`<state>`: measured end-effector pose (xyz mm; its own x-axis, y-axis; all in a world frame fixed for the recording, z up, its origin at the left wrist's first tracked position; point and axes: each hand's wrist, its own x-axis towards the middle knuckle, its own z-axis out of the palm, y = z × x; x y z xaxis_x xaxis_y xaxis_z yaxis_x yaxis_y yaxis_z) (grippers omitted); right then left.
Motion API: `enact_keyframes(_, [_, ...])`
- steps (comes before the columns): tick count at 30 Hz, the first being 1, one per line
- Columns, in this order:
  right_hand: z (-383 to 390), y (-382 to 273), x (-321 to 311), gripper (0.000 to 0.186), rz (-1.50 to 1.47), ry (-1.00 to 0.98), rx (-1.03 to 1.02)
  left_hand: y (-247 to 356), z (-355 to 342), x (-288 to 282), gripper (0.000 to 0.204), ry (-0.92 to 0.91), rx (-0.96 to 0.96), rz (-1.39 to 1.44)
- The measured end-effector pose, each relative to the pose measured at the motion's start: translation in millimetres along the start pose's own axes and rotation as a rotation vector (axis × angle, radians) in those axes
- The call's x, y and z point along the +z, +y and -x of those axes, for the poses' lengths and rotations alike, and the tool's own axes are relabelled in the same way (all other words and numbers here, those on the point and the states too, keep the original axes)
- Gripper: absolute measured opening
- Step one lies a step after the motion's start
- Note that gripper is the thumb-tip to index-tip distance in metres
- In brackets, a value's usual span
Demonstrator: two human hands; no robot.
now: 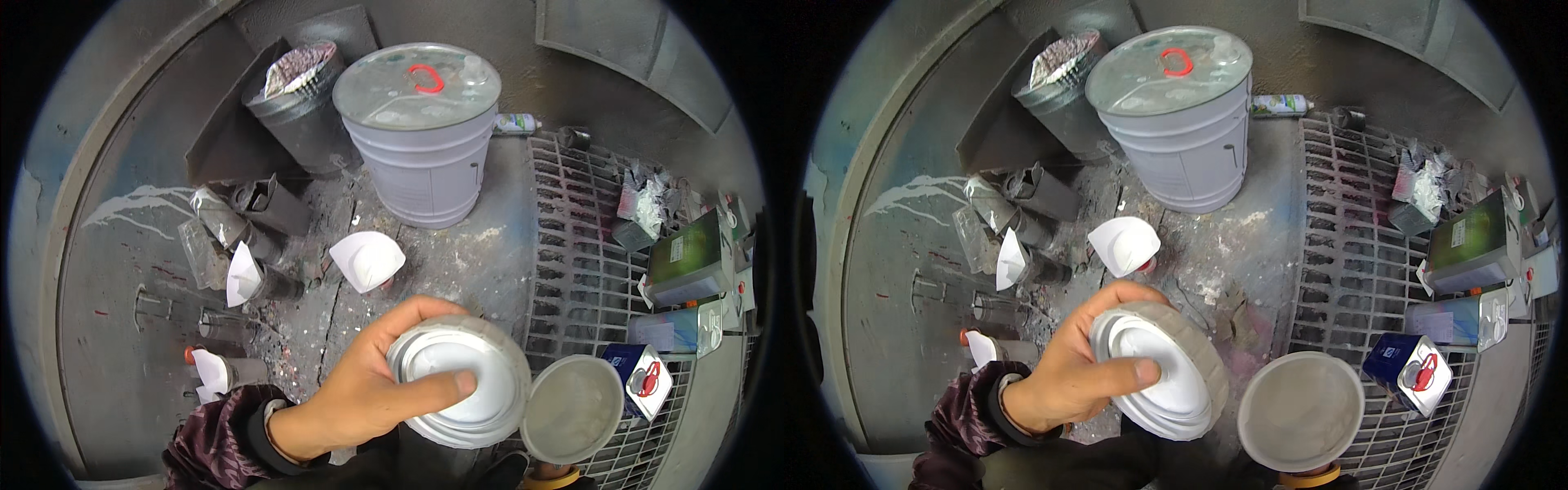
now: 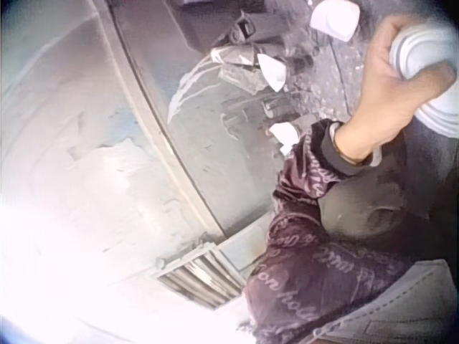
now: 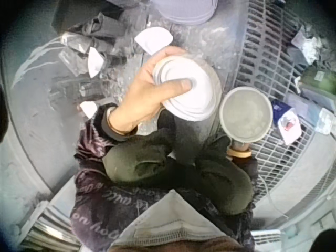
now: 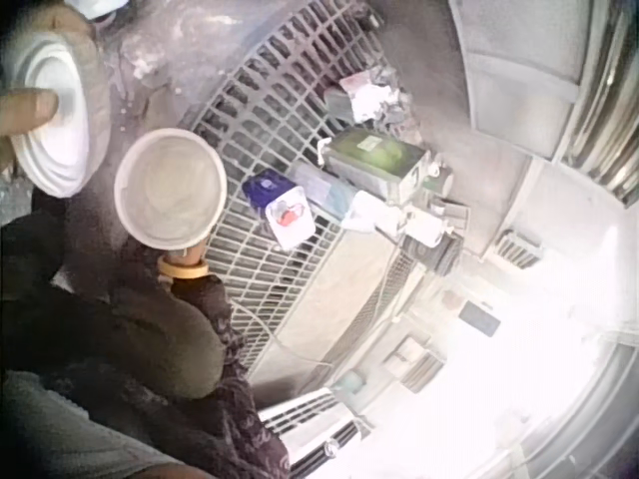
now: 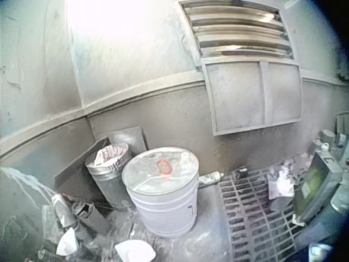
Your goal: The person opens a large bucket, pours white paint into a spray gun cup, wipes the cup interior with a cloth, and secures the lid. The person then walks to a control panel and presses a button.
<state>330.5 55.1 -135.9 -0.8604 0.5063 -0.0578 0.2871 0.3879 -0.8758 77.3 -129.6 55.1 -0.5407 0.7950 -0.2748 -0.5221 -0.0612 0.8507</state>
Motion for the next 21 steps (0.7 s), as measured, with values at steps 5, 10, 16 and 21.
enact_keyframes(5, [1, 3, 0, 0.066, 0.016, 0.012, -0.014, 5, 2, -1, 0.034, 0.022, 0.083, -0.152])
enact_keyframes(10, [1, 2, 0, 0.067, 0.025, 0.013, -0.013, 14, 4, 6, 0.03, 0.081, 0.097, -0.193])
enact_keyframes(16, [3, -1, 3, 0.067, 0.027, 0.017, 0.0, 20, 7, 10, 0.029, 0.162, 0.04, -0.198])
enact_keyframes(21, [6, -1, 2, 0.067, 0.035, 0.02, 0.006, 21, 8, 11, 0.031, 0.19, 0.005, -0.184])
